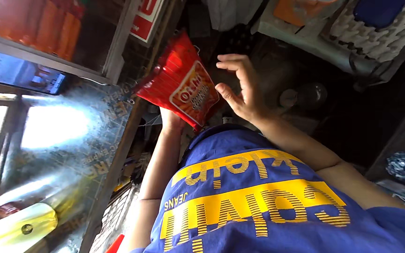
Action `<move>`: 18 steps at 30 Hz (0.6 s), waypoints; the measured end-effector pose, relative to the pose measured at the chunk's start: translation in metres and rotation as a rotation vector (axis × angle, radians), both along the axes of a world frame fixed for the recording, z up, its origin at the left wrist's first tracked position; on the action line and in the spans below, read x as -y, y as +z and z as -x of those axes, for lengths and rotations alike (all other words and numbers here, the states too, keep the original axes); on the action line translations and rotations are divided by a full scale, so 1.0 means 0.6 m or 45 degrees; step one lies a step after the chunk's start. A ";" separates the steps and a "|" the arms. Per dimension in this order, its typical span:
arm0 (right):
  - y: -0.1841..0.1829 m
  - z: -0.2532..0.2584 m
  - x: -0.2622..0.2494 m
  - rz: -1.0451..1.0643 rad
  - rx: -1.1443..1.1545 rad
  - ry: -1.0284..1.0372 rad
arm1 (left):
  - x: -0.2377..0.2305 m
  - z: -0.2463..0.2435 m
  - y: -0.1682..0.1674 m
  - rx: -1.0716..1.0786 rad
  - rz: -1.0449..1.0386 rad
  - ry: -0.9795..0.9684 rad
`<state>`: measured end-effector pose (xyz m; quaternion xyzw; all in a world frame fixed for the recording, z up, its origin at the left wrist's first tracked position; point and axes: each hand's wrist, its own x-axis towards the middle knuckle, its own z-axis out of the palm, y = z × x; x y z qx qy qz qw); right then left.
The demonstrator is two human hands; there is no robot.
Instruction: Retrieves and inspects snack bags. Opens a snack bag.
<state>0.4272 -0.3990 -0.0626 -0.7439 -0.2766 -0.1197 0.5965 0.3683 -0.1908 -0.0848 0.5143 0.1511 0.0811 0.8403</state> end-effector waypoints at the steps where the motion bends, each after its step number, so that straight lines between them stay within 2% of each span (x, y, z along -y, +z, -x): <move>1: -0.014 0.008 -0.003 0.009 -0.088 -0.029 | 0.004 -0.005 0.008 -0.025 0.102 0.019; 4: -0.058 0.025 -0.001 -0.055 -0.543 -0.120 | 0.006 -0.015 0.025 -0.083 0.315 0.072; 7: -0.079 0.033 0.009 -0.311 -1.035 0.047 | 0.000 -0.017 0.021 -0.048 0.355 0.070; 9: -0.080 0.039 0.010 -0.477 -1.240 0.135 | 0.001 -0.018 0.017 -0.036 0.375 0.060; 12: -0.079 0.043 0.010 -0.621 -1.344 0.197 | -0.004 -0.017 0.003 0.026 0.452 0.025; 16: -0.070 0.049 0.013 -0.676 -1.469 0.297 | -0.014 -0.006 0.002 0.106 0.581 -0.044; 18: -0.072 0.046 0.019 -0.697 -1.436 0.306 | -0.022 0.000 0.008 0.153 0.600 -0.067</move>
